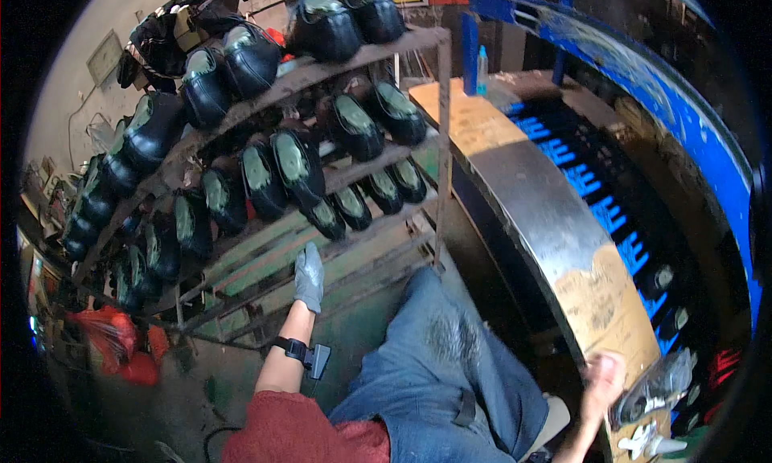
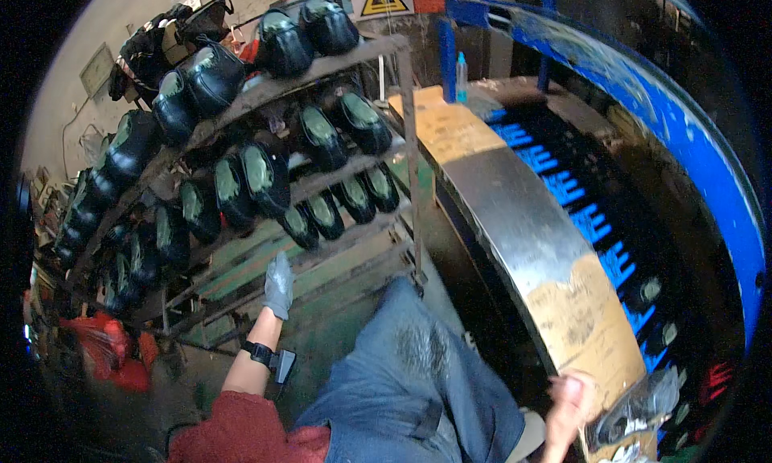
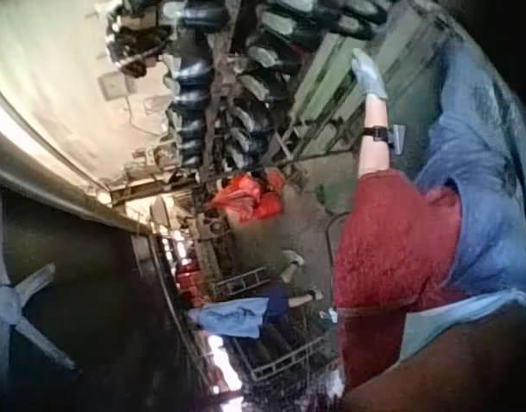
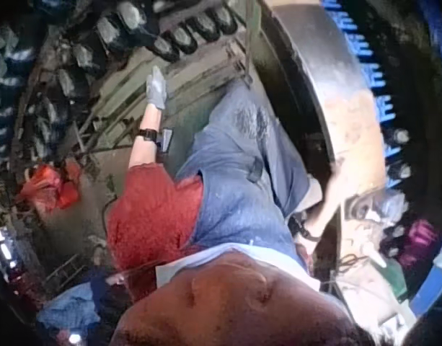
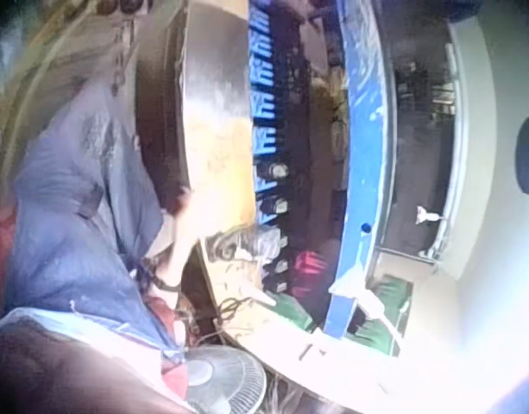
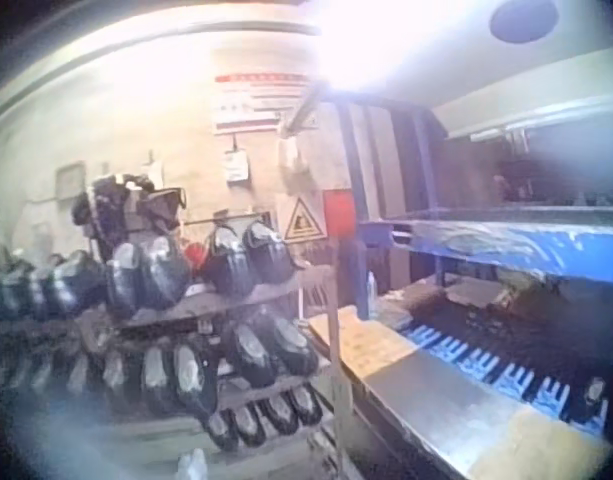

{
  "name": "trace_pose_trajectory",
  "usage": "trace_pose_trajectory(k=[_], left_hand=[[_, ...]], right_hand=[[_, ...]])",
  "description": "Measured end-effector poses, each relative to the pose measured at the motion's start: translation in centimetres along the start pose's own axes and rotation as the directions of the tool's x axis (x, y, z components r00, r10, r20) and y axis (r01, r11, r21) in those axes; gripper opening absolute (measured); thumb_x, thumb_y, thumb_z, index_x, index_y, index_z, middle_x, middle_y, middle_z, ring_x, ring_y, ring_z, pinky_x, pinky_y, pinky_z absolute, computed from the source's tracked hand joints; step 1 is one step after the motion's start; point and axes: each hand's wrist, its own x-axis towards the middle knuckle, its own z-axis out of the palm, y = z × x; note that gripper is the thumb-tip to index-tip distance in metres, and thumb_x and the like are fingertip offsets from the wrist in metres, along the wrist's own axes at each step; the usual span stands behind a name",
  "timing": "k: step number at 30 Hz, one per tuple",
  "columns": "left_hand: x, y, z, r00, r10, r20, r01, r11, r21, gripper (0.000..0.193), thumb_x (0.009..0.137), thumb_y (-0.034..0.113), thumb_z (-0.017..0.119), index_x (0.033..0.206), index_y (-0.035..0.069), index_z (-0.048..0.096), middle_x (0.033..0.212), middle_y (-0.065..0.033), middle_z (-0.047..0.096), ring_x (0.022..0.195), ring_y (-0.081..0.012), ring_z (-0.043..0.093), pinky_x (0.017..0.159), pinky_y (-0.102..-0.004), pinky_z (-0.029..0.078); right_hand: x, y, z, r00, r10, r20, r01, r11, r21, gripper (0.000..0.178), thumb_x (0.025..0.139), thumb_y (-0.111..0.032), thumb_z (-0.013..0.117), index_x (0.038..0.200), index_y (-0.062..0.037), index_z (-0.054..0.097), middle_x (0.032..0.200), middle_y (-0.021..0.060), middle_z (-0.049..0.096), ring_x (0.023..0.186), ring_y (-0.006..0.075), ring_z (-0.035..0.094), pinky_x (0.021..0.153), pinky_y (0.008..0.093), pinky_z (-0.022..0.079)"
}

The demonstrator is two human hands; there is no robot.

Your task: Apply glue or adhesive to the sole or edge of a shoe using a brush.

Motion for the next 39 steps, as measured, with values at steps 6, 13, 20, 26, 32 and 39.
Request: trace_pose_trajectory(k=[6,13,20,26,32,39], left_hand=[[9.0,-5.5,4.4,0.997,0.004,-0.072,0.035,0.85,0.526,0.042,0.099,0.038,0.044,0.114,0.003,0.061,0.119,-0.0168,0.062,0.109,-0.027,0.058,0.091,-0.0344,0.044],[7.9,-0.5,3.1,0.911,-0.407,0.075,0.373,0.886,0.276,0.042,0.099,0.039,0.042,0.12,0.006,0.056,0.124,-0.0149,0.058,0.113,-0.0256,0.054,0.095,-0.0357,0.042],[4.9,3.7,1.1,0.841,-0.51,0.18,0.531,0.842,-0.096,0.044,0.1,0.041,0.041,0.127,0.008,0.052,0.129,-0.0131,0.054,0.117,-0.0242,0.051,0.099,-0.037,0.039],[2.7,7.2,2.2,0.806,-0.502,0.313,0.585,0.6,-0.545,0.047,0.1,0.042,0.039,0.132,0.01,0.048,0.134,-0.0115,0.051,0.121,-0.023,0.048,0.103,-0.0381,0.037],[3.0,11.7,3.5,0.789,-0.443,0.426,0.594,0.37,-0.714,0.049,0.101,0.044,0.038,0.137,0.011,0.045,0.138,-0.01,0.048,0.125,-0.0218,0.045,0.107,-0.0392,0.035],[-7.1,18.8,1.5,0.838,-0.216,0.501,0.544,0.396,-0.74,0.062,0.099,0.052,0.035,0.145,0.011,0.036,0.14,-0.0098,0.047,0.125,-0.0233,0.047,0.108,-0.0425,0.037]], right_hand=[[11.4,-4.7,28.6,0.643,-0.26,0.72,0.389,0.921,-0.015,0.033,0.096,-0.027,0.056,0.114,0.0004,0.059,0.113,0.0207,0.063,0.107,0.0347,0.062,0.093,0.0387,0.048],[25.9,0.5,54.0,0.69,-0.214,0.691,0.356,0.932,-0.066,0.04,0.095,-0.028,0.047,0.107,0.0069,0.061,0.111,0.022,0.065,0.109,0.0374,0.058,0.095,0.0351,0.046],[28.0,6.9,59.0,0.633,0.221,0.742,-0.091,0.973,-0.212,0.037,0.092,-0.028,0.05,0.107,0.0027,0.065,0.111,0.0177,0.068,0.102,0.032,0.063,0.092,0.038,0.05],[25.1,5.5,57.0,0.366,0.392,0.844,-0.852,0.505,0.136,0.033,0.092,-0.025,0.052,0.106,0.0014,0.065,0.109,0.0183,0.068,0.097,0.0309,0.066,0.088,0.0385,0.053],[22.2,1.8,54.4,0.184,0.237,0.954,-0.972,0.186,0.141,0.029,0.091,-0.022,0.054,0.105,0.0002,0.065,0.106,0.0188,0.068,0.091,0.0299,0.068,0.083,0.0391,0.057],[11.7,0.1,35.3,0.213,0.236,0.948,-0.976,0.085,0.199,0.049,0.083,-0.027,0.067,0.119,0.0043,0.06,0.111,0.0191,0.068,0.098,0.0329,0.067,0.091,0.0457,0.053]])
